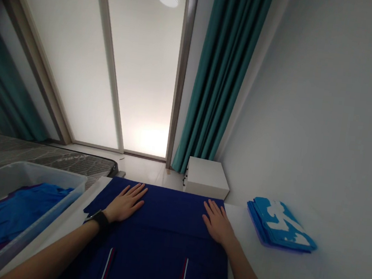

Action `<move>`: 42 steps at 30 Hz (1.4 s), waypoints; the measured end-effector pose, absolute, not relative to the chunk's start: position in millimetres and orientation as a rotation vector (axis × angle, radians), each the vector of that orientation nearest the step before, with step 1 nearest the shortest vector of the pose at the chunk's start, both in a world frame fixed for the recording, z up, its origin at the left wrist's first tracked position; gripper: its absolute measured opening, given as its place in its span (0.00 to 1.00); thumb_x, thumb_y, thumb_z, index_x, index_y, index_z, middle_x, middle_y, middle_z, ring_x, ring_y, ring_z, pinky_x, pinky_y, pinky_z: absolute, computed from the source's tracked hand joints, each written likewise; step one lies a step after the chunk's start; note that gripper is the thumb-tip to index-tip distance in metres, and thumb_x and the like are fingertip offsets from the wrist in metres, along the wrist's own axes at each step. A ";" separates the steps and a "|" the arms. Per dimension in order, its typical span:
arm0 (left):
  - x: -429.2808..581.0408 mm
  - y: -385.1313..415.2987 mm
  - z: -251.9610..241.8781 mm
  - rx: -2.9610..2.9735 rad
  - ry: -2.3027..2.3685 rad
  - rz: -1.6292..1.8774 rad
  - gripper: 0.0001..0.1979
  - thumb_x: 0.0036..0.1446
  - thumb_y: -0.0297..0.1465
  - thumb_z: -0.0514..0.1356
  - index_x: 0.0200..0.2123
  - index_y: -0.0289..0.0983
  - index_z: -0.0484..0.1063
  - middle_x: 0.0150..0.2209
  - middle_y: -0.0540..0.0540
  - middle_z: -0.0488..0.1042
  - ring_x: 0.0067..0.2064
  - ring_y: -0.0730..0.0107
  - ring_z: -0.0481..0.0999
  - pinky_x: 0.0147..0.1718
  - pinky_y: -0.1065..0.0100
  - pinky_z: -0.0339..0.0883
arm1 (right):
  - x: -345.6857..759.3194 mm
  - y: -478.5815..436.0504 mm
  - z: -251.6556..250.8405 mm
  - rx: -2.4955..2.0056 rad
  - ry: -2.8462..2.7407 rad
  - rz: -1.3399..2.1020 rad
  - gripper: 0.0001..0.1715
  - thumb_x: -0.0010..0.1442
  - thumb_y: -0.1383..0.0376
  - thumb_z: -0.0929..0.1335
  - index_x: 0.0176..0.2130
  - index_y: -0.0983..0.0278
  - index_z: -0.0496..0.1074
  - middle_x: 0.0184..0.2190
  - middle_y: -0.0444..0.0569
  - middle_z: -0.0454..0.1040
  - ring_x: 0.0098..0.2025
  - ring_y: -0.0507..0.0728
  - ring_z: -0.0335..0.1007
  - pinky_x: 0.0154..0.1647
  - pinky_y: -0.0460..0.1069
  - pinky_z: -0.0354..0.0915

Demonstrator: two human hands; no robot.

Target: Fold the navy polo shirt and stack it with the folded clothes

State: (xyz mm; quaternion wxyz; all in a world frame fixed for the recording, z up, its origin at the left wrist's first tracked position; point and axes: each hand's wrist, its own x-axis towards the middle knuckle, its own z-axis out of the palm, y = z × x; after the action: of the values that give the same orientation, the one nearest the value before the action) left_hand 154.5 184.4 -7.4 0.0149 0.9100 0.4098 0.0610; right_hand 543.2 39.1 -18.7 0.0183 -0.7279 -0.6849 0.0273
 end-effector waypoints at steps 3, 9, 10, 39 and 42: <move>154.7 182.7 -5.8 2.833 1.281 0.182 0.28 0.68 0.43 0.43 0.67 0.41 0.52 0.69 0.45 0.50 0.70 0.60 0.47 0.65 0.50 0.41 | 518.6 43.7 -16.5 -2.312 -2.035 0.062 0.35 0.68 0.52 0.51 0.68 0.64 0.52 0.69 0.52 0.49 0.70 0.59 0.42 0.69 0.60 0.40; 153.0 182.8 -7.2 2.826 1.273 0.202 0.28 0.68 0.44 0.43 0.68 0.42 0.52 0.69 0.45 0.49 0.70 0.61 0.46 0.65 0.51 0.41 | 463.1 57.4 -14.9 -2.216 -2.070 0.099 0.37 0.68 0.50 0.49 0.68 0.63 0.50 0.70 0.50 0.46 0.71 0.57 0.38 0.69 0.59 0.37; 153.0 182.9 -7.8 2.823 1.274 0.211 0.28 0.68 0.44 0.43 0.68 0.42 0.52 0.69 0.45 0.49 0.70 0.61 0.47 0.65 0.51 0.41 | 459.9 58.9 -16.0 -2.227 -2.067 0.107 0.37 0.68 0.49 0.48 0.68 0.62 0.49 0.70 0.50 0.46 0.71 0.57 0.38 0.69 0.59 0.36; 151.3 179.9 -7.2 2.721 1.568 0.308 0.30 0.66 0.42 0.44 0.67 0.38 0.53 0.68 0.42 0.53 0.69 0.58 0.47 0.65 0.52 0.40 | 450.7 73.8 -21.3 -2.274 -1.977 0.048 0.40 0.66 0.48 0.50 0.68 0.67 0.49 0.69 0.52 0.47 0.71 0.60 0.38 0.69 0.62 0.35; 154.0 178.6 -9.5 2.702 1.528 0.265 0.29 0.66 0.42 0.44 0.67 0.38 0.52 0.68 0.42 0.52 0.69 0.58 0.49 0.65 0.51 0.42 | 450.6 75.8 -23.1 -2.309 -1.975 0.060 0.40 0.67 0.48 0.49 0.68 0.67 0.48 0.69 0.51 0.46 0.71 0.59 0.38 0.69 0.61 0.35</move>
State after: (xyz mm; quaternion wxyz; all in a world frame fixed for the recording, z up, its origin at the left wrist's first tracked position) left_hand 154.0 178.6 -9.5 0.0133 0.8672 0.4904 0.0852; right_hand 450.6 75.8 -23.1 0.0513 -0.7588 -0.6490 0.0196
